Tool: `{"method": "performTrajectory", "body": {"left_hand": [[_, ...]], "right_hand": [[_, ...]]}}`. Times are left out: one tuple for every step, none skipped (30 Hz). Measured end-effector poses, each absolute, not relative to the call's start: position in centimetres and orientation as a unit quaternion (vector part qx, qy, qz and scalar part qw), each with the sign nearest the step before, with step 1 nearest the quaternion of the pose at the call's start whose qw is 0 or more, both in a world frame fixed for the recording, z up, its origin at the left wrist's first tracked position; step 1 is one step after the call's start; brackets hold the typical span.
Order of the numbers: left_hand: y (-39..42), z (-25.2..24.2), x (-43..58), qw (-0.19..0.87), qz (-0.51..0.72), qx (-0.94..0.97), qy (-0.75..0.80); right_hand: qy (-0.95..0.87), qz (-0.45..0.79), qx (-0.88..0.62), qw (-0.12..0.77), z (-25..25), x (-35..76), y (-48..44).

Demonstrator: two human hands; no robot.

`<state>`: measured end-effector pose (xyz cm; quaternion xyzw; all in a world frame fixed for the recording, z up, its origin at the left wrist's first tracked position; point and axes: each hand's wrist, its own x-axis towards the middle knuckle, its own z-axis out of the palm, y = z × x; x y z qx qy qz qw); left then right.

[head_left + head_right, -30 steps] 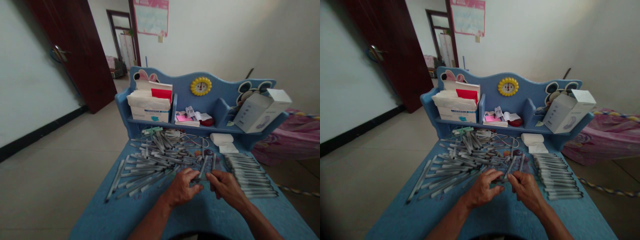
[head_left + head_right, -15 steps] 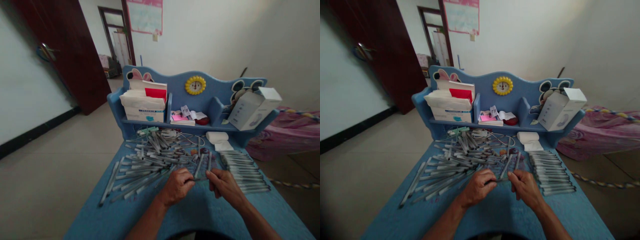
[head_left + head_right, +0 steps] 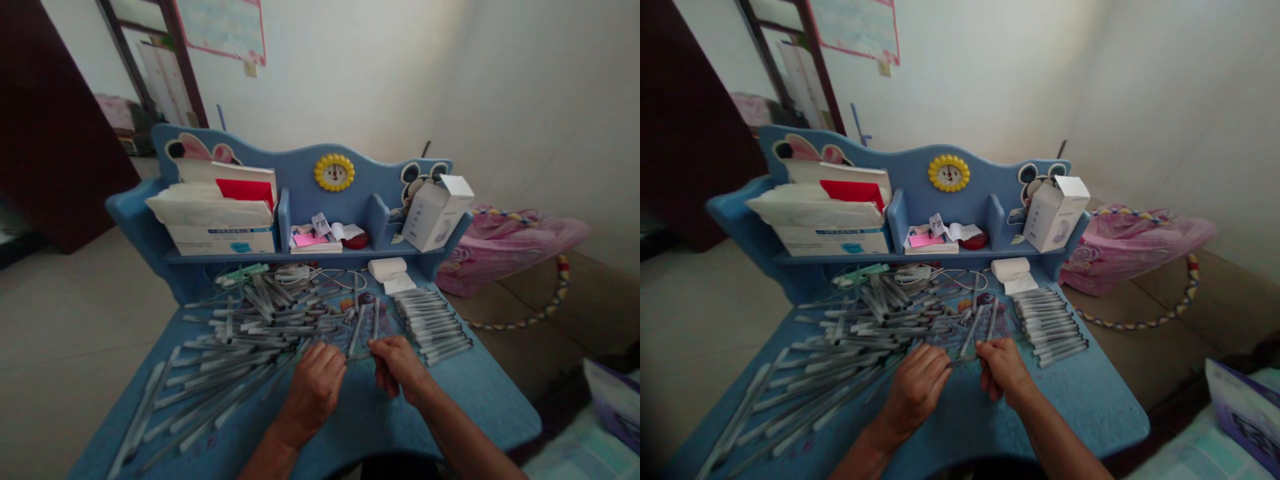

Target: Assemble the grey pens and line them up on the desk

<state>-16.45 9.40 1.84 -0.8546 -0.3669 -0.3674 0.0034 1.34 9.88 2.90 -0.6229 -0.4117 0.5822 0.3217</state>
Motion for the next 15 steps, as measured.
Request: {"method": "performTrajectory", "body": {"left_hand": [[9.3,1.9,-16.3,0.008,-0.357,-0.858,-0.37],[9.2,1.9,-16.2,0.012,-0.343,-0.862,-0.373],[9.1,1.9,-16.1,0.015,-0.331,-0.866,-0.375],[9.1,1.8,-16.1,0.018,-0.327,-0.866,-0.377],[9.0,1.8,-16.0,0.018,-0.326,-0.867,-0.378],[9.0,1.7,-16.0,0.016,-0.324,-0.867,-0.378],[9.0,1.6,-16.0,0.012,-0.323,-0.868,-0.378],[9.1,1.5,-16.0,0.007,-0.322,-0.868,-0.378],[9.2,1.4,-16.1,0.002,-0.32,-0.868,-0.379],[9.3,1.4,-16.2,-0.001,-0.319,-0.868,-0.38],[9.4,1.3,-16.3,-0.002,-0.319,-0.867,-0.383],[9.6,1.3,-16.4,-0.003,-0.319,-0.865,-0.386],[9.7,1.3,-16.5,-0.004,-0.32,-0.864,-0.388],[9.8,1.3,-16.6,-0.007,-0.319,-0.864,-0.389],[9.9,1.3,-16.7,-0.011,-0.315,-0.865,-0.389]], "right_hand": [[-0.404,0.587,-0.623,0.323,2.8,1.4,9.9],[-0.397,0.59,-0.624,0.323,2.8,1.4,9.9],[-0.392,0.593,-0.625,0.323,2.8,1.5,9.8],[-0.388,0.595,-0.625,0.323,2.7,1.5,9.8],[-0.386,0.596,-0.625,0.323,2.7,1.5,9.8],[-0.385,0.597,-0.624,0.325,2.7,1.6,9.8],[-0.385,0.597,-0.624,0.326,2.6,1.6,9.7],[-0.385,0.596,-0.623,0.329,2.6,1.8,9.7],[-0.385,0.595,-0.622,0.332,2.5,1.9,9.7],[-0.386,0.593,-0.621,0.336,2.5,2.1,9.6],[-0.389,0.59,-0.619,0.341,2.4,2.4,9.6],[-0.394,0.586,-0.617,0.347,2.4,2.7,9.5],[-0.4,0.582,-0.615,0.352,2.3,3.1,9.5],[-0.405,0.578,-0.613,0.356,2.3,3.5,9.4],[-0.408,0.575,-0.611,0.359,2.2,3.8,9.3]]}}
